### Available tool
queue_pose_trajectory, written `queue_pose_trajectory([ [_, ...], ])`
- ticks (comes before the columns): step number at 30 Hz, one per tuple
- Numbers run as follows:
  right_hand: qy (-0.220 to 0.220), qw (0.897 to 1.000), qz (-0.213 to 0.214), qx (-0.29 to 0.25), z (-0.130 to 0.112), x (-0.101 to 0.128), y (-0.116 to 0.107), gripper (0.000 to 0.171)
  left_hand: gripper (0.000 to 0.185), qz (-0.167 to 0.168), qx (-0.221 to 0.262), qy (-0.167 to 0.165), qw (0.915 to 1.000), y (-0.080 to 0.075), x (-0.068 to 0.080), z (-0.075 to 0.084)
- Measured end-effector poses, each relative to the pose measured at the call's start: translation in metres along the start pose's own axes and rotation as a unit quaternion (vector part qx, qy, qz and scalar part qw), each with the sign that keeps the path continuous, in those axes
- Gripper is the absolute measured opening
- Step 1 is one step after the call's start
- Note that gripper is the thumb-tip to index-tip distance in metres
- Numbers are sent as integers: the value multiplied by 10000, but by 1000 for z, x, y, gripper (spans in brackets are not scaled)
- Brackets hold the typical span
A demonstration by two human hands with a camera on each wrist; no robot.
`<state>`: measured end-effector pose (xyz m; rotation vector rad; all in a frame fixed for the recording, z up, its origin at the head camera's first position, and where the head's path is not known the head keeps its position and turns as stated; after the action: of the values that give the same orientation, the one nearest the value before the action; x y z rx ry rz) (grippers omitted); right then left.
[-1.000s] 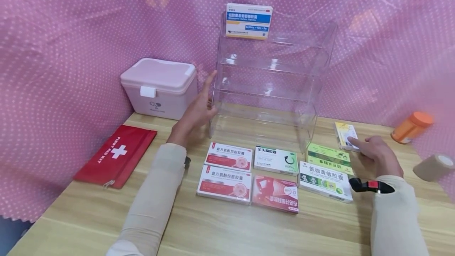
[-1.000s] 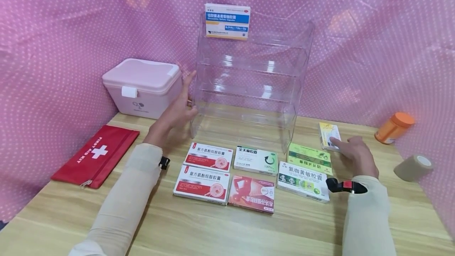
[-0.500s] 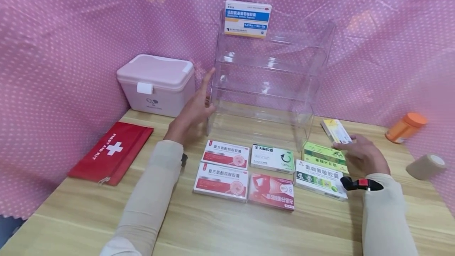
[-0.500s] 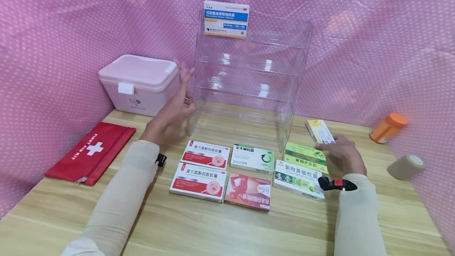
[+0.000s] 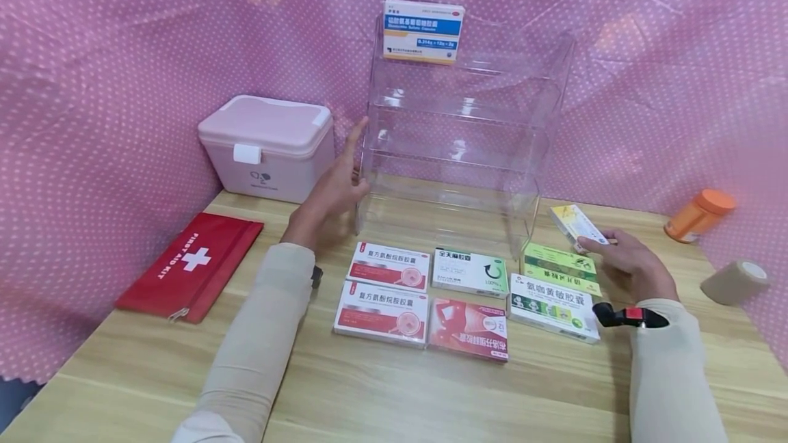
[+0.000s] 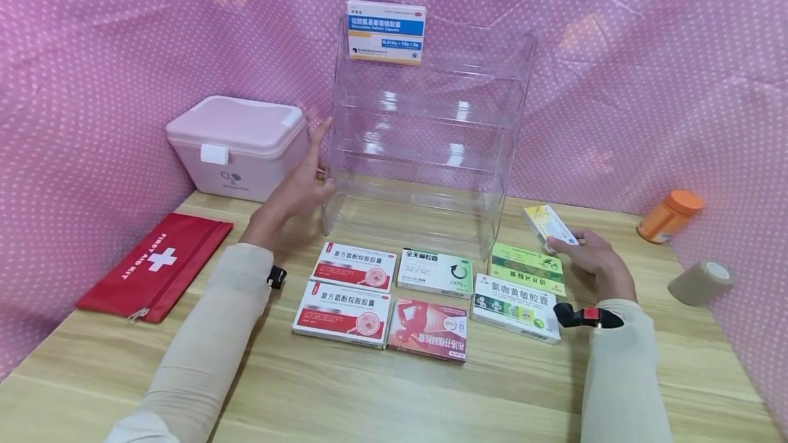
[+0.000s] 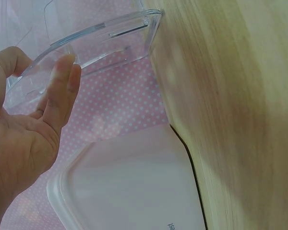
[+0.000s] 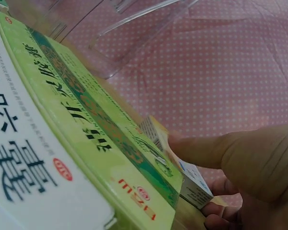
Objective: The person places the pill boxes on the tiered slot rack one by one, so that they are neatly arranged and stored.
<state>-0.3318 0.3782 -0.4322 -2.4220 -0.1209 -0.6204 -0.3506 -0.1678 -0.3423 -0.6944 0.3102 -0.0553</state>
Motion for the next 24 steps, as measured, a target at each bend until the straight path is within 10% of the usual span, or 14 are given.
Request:
queue_pose_trajectory([
  [24,-59,9997,196,-167,-3,-4,-2,111,121,-17,49,-12,10000,0,2,1],
])
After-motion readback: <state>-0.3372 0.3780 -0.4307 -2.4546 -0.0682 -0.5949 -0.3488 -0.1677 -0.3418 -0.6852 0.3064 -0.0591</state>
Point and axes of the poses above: each hand's wrist, its own x-axis away from the middle knuckle, its own y-axis out of the palm, z = x × y, the point moved 5 cm from there along -x, towards the middle knuckle
